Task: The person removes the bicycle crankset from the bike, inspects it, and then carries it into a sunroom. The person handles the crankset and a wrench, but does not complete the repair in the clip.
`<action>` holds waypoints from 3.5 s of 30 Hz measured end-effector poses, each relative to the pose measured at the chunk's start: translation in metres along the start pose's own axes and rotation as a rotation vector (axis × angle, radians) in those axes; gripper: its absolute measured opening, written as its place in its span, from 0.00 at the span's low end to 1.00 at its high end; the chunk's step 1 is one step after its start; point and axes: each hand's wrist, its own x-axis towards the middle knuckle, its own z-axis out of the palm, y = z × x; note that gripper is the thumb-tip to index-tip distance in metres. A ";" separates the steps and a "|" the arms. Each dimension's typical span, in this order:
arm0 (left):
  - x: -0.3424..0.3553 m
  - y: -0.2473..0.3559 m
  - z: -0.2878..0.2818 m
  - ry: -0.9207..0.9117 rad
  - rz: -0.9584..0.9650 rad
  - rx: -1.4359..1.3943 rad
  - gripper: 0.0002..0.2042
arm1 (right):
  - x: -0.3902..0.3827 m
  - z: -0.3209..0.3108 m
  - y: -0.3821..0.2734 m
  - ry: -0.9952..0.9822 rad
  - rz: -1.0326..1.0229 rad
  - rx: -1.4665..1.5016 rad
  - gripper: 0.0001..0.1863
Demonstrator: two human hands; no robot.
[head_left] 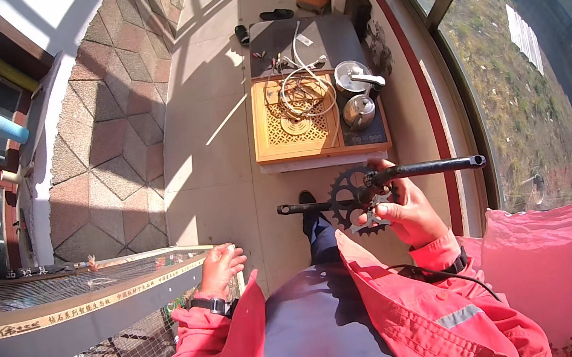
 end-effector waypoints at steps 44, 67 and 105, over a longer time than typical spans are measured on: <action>0.766 0.750 -0.185 0.076 -0.150 -0.001 0.22 | 1.055 0.201 -0.155 0.030 0.009 0.084 0.45; 1.334 1.346 -0.041 -0.150 0.049 0.223 0.19 | 1.704 0.167 -0.437 0.271 -0.137 0.135 0.41; 2.229 2.147 0.594 -0.133 0.034 0.338 0.21 | 2.754 -0.287 -1.059 0.325 -0.274 0.141 0.44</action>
